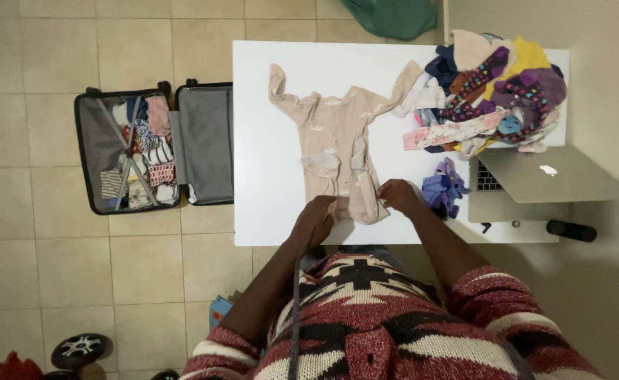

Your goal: The person folds multiple baby onesies on a white table by hand and places them into an open suitcase.

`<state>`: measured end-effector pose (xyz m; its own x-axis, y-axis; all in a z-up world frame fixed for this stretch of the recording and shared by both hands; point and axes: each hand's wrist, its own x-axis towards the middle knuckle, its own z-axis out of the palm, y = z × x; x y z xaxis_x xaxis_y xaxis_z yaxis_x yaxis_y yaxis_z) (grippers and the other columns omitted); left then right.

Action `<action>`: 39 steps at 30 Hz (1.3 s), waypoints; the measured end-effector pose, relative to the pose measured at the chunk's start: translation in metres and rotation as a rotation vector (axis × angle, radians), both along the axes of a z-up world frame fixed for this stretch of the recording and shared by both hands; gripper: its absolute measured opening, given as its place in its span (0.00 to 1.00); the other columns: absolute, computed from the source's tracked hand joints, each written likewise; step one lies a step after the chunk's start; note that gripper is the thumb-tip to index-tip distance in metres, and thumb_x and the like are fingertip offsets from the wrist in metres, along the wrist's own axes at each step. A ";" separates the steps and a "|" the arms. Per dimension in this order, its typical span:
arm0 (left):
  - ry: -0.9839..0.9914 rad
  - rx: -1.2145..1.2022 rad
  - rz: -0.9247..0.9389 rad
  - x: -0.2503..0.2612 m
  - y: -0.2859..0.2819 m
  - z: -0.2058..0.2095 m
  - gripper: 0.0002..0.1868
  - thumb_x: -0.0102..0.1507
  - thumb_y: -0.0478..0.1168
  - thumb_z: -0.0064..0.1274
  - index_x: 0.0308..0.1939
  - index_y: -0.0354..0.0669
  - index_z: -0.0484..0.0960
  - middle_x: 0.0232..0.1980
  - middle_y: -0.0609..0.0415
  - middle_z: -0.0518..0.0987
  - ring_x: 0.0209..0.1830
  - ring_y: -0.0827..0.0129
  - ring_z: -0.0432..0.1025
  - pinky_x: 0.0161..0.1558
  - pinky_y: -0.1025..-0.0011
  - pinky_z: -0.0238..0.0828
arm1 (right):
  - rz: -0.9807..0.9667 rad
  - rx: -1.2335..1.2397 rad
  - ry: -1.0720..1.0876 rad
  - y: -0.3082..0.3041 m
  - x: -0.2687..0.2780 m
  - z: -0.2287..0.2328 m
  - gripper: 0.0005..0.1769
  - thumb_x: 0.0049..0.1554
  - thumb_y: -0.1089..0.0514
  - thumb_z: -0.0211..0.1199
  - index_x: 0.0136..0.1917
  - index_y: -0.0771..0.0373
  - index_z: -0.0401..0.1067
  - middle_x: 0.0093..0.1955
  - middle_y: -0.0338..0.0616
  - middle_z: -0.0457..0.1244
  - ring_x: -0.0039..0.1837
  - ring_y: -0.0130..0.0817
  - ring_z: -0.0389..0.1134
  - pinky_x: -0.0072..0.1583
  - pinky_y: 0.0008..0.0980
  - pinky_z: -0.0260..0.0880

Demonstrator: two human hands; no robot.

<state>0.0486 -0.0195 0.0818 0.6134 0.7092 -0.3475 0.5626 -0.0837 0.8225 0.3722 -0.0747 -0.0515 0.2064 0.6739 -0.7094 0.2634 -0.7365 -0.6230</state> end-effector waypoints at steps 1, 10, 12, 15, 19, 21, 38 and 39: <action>-0.050 0.012 -0.030 0.010 0.004 0.000 0.28 0.61 0.30 0.48 0.67 0.37 0.72 0.68 0.38 0.71 0.68 0.44 0.66 0.70 0.55 0.62 | -0.010 -0.001 0.000 -0.006 -0.003 0.000 0.03 0.54 0.64 0.68 0.43 0.65 0.78 0.35 0.44 0.70 0.33 0.29 0.70 0.35 0.32 0.68; 0.100 0.090 0.007 0.121 0.058 -0.039 0.25 0.61 0.32 0.51 0.63 0.38 0.74 0.64 0.36 0.71 0.59 0.43 0.71 0.60 0.54 0.69 | 0.329 0.379 -0.374 -0.020 -0.008 -0.010 0.06 0.56 0.58 0.69 0.41 0.63 0.81 0.37 0.50 0.71 0.37 0.36 0.71 0.41 0.36 0.72; 0.095 0.131 0.053 0.137 0.072 -0.059 0.23 0.63 0.35 0.53 0.62 0.36 0.73 0.62 0.35 0.71 0.57 0.42 0.72 0.58 0.52 0.70 | 0.415 0.319 -0.371 -0.024 -0.007 -0.011 0.06 0.51 0.62 0.66 0.42 0.62 0.82 0.40 0.51 0.72 0.39 0.40 0.72 0.43 0.40 0.74; 0.220 0.112 0.095 0.146 0.086 -0.098 0.26 0.57 0.38 0.57 0.59 0.35 0.73 0.59 0.35 0.71 0.54 0.43 0.73 0.52 0.52 0.73 | 0.217 -0.024 -0.107 -0.035 -0.003 -0.007 0.11 0.58 0.62 0.57 0.52 0.64 0.77 0.42 0.50 0.71 0.36 0.40 0.74 0.42 0.40 0.77; 0.105 0.247 -0.040 0.147 0.100 -0.144 0.19 0.59 0.39 0.56 0.53 0.37 0.79 0.50 0.37 0.78 0.52 0.43 0.74 0.53 0.51 0.72 | 0.177 -0.027 -0.028 -0.043 0.000 -0.004 0.12 0.59 0.62 0.57 0.55 0.65 0.75 0.43 0.51 0.70 0.36 0.40 0.73 0.43 0.42 0.77; 0.093 0.239 -0.052 0.149 0.106 -0.148 0.18 0.57 0.37 0.55 0.51 0.36 0.80 0.47 0.37 0.80 0.50 0.44 0.75 0.51 0.51 0.72 | 0.206 -0.039 -0.002 -0.046 0.003 -0.001 0.11 0.59 0.61 0.59 0.54 0.64 0.75 0.43 0.45 0.70 0.38 0.35 0.75 0.45 0.37 0.77; 0.130 0.200 -0.080 0.132 0.135 -0.137 0.14 0.61 0.36 0.55 0.51 0.41 0.80 0.45 0.40 0.81 0.49 0.45 0.75 0.50 0.50 0.71 | 0.499 0.052 -0.269 -0.048 -0.005 0.000 0.19 0.53 0.43 0.68 0.43 0.62 0.76 0.39 0.53 0.67 0.44 0.50 0.70 0.49 0.48 0.68; 0.129 0.199 -0.078 0.132 0.135 -0.135 0.14 0.61 0.36 0.55 0.51 0.41 0.80 0.45 0.40 0.81 0.49 0.45 0.75 0.50 0.50 0.71 | 0.492 0.027 -0.274 -0.046 -0.006 0.006 0.20 0.53 0.43 0.68 0.42 0.63 0.76 0.39 0.53 0.67 0.45 0.51 0.70 0.49 0.48 0.68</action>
<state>0.1809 0.1156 -0.0530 0.6288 0.7236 -0.2848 0.6476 -0.2845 0.7069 0.3664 -0.1208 -0.0456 0.0379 0.7543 -0.6554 0.7266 -0.4711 -0.5001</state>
